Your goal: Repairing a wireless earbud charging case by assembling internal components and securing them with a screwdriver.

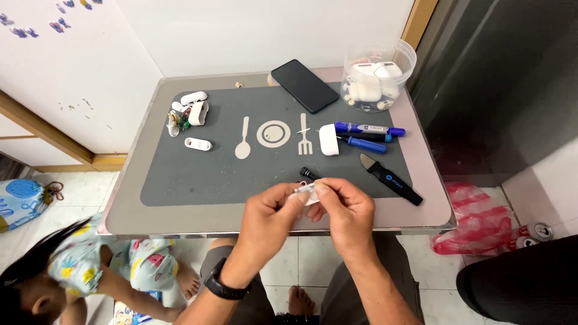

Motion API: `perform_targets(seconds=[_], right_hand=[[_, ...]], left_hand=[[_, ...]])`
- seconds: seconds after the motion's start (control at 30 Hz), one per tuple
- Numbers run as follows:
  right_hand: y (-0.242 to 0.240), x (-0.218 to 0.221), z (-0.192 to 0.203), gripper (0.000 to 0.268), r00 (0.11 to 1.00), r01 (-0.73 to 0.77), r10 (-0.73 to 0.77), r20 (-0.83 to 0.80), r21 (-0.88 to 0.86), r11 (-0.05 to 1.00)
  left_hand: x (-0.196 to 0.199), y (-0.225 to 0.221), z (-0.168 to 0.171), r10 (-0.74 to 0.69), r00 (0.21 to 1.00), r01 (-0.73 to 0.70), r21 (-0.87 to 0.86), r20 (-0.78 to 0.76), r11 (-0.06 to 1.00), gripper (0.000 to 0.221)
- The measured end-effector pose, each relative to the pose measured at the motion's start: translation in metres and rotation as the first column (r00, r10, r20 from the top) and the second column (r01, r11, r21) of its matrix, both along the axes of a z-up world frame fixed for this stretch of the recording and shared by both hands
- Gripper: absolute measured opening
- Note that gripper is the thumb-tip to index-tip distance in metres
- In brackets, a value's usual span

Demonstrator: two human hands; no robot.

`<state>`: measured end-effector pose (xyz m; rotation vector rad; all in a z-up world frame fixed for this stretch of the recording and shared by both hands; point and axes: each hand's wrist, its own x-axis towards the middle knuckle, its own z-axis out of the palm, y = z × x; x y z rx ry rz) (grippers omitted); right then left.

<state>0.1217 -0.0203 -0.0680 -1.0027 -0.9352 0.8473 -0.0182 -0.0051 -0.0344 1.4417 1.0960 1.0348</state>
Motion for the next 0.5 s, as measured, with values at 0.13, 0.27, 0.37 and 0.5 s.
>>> perform_targets(seconds=[0.13, 0.27, 0.37, 0.5], right_hand=[[-0.002, -0.005, 0.006, 0.014, 1.000, 0.020, -0.020, 0.014, -0.011, 1.000], [-0.006, -0.009, 0.011, 0.014, 0.998, 0.058, -0.059, -0.005, -0.117, 0.991], [-0.011, -0.012, 0.015, 0.013, 0.998, 0.063, -0.061, 0.020, -0.144, 0.988], [-0.019, -0.018, 0.021, 0.015, 1.000, -0.002, 0.005, 0.028, -0.088, 0.996]], left_hand=[[-0.004, 0.002, 0.007, -0.053, 0.980, 0.089, -0.185, 0.194, 0.979, 0.039], [-0.006, -0.002, 0.011, -0.085, 0.968, 0.134, -0.200, 0.235, 0.971, 0.032], [-0.009, -0.005, 0.009, -0.067, 0.971, 0.118, -0.220, 0.230, 0.968, 0.026], [-0.017, -0.010, 0.010, -0.049, 0.974, 0.083, -0.150, 0.221, 0.985, 0.018]])
